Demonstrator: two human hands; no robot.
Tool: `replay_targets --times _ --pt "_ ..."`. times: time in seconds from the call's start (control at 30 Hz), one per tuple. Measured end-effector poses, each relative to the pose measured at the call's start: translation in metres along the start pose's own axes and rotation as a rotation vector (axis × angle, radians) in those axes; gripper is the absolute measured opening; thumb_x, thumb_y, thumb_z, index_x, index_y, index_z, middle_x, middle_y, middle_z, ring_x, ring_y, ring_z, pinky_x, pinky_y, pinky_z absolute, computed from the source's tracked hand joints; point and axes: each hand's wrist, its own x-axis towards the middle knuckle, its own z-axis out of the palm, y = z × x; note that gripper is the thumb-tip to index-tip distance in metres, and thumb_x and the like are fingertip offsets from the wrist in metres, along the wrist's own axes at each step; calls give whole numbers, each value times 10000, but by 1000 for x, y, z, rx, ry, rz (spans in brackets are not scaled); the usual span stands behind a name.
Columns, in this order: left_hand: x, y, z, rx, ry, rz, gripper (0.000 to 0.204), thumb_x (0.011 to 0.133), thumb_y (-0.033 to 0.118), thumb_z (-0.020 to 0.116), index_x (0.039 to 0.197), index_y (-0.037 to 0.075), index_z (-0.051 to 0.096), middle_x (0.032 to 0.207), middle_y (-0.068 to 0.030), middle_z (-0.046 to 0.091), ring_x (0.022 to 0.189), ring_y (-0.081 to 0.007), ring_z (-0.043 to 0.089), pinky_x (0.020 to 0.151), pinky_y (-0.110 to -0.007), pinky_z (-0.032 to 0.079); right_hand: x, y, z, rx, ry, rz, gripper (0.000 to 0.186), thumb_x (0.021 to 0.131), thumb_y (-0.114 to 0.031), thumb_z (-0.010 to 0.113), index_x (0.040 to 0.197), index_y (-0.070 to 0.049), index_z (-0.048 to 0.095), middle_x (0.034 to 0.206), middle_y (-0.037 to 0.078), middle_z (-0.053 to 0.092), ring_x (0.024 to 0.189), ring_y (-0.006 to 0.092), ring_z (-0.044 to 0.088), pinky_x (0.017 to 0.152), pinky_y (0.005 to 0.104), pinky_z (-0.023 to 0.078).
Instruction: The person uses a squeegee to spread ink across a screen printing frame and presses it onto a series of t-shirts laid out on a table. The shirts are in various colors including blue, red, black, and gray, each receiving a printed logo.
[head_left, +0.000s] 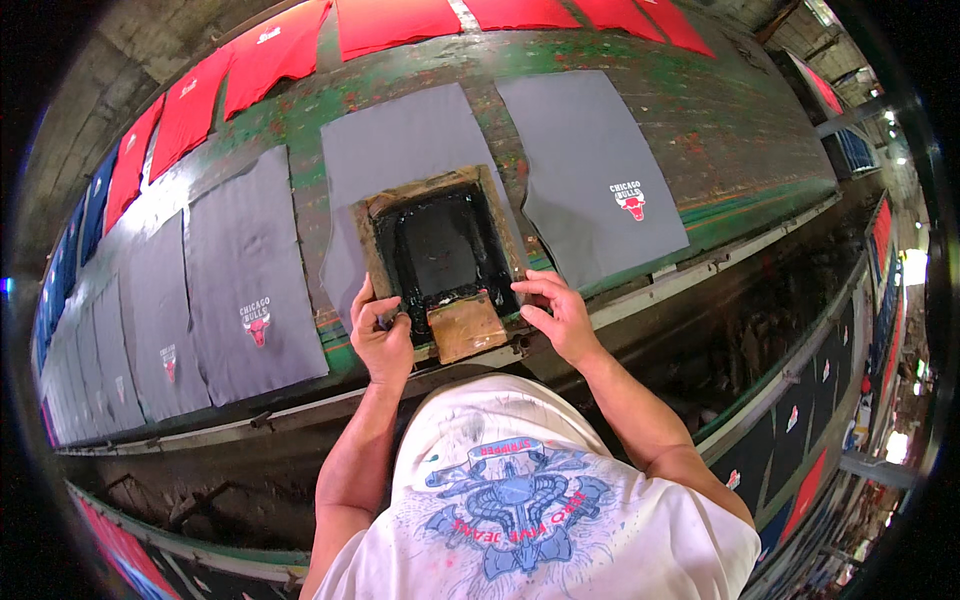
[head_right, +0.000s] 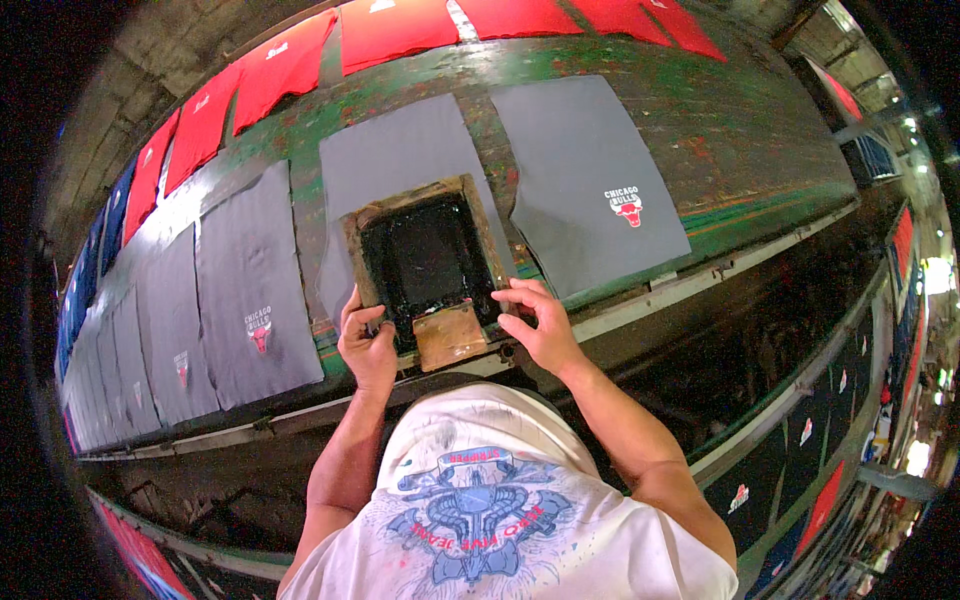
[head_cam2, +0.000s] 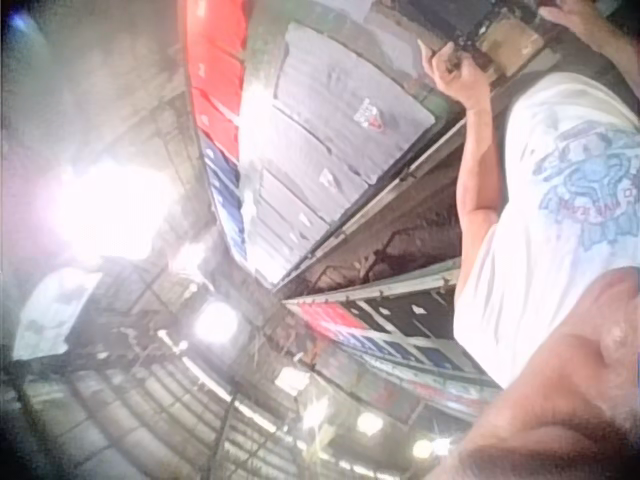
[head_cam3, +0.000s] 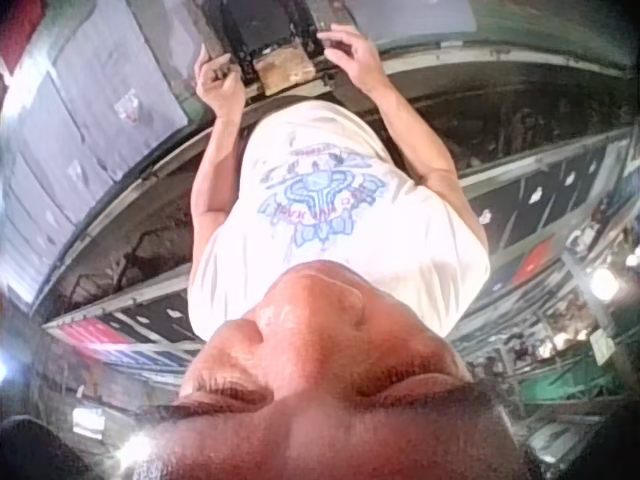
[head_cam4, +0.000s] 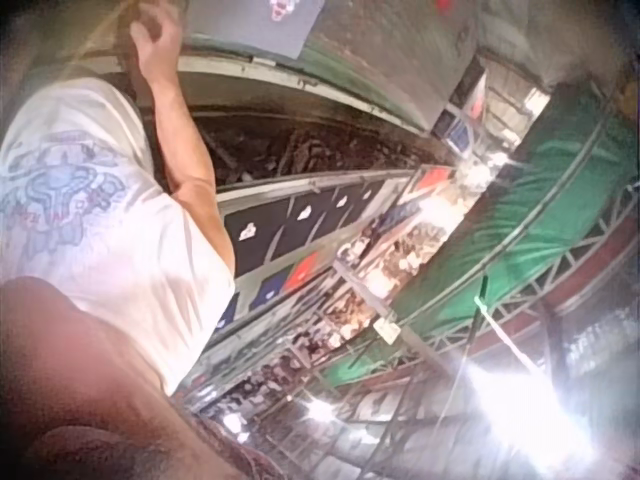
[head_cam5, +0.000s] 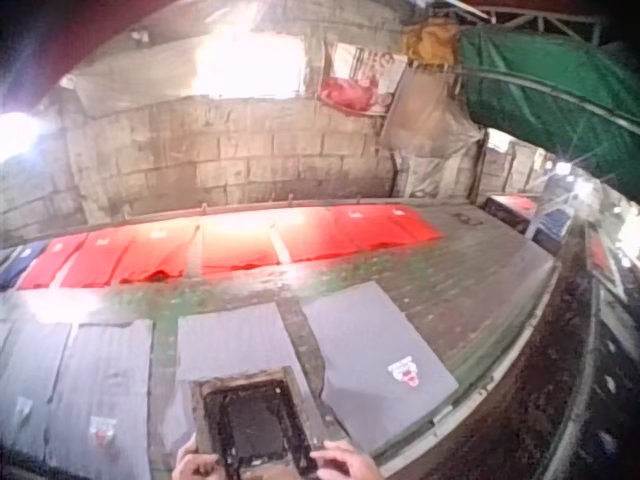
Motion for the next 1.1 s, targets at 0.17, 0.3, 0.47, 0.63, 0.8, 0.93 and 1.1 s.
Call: replay_targets --times 0.17,0.3,0.47,0.63,0.8,0.93,1.1 --pt "1 -5 1 -79 -26 -50 256 821 -163 699 1006 0 765 1638 -219 636 1503 -292 609 1206 -382 477 -5 1 0 34 -1 7 391 1002 -151 815 1379 -49 797 1598 226 587 1407 267 638 1159 396 532" --pt "0 -7 1 -101 -31 -45 263 812 -164 703 1005 3 765 1643 -220 633 1501 -300 614 1222 -389 470 -5 1 -1 40 -4 27 385 1009 -139 800 1383 -51 794 1619 233 578 1424 269 628 1166 393 518" --pt "1 -6 2 -103 -32 -76 272 803 -159 703 998 17 772 1648 -224 630 1512 -302 605 1240 -393 461 -6 3 1 99 12 40 374 1026 -114 773 1394 -50 790 1625 228 582 1420 250 625 1170 378 503" --pt "-1 -5 3 -19 -27 -64 252 800 -120 721 995 29 779 1635 -230 643 1509 -312 607 1250 -405 451 -8 5 3 97 26 13 381 1044 -112 751 1416 -34 775 1628 146 559 1331 149 595 1123 326 476" --pt "-1 -6 3 13 -24 -62 248 802 -107 732 996 39 783 1629 -237 646 1496 -327 615 1258 -416 444 -9 7 5 93 60 12 378 1042 -97 758 1415 -45 779 1645 201 575 1386 212 634 1164 364 506" --pt "-1 -8 4 15 -29 -57 237 802 -100 749 988 42 780 1627 -244 648 1496 -335 617 1265 -423 441 -8 6 6 95 72 2 389 1037 -76 761 1424 -44 773 1646 194 572 1385 211 637 1164 365 510" --pt "-2 -8 4 4 -30 -58 230 803 -105 748 978 41 774 1626 -245 649 1501 -337 612 1271 -428 435 -15 -10 1 -2 59 -13 398 997 -72 800 1393 -45 774 1604 173 625 1354 239 671 1130 384 548"
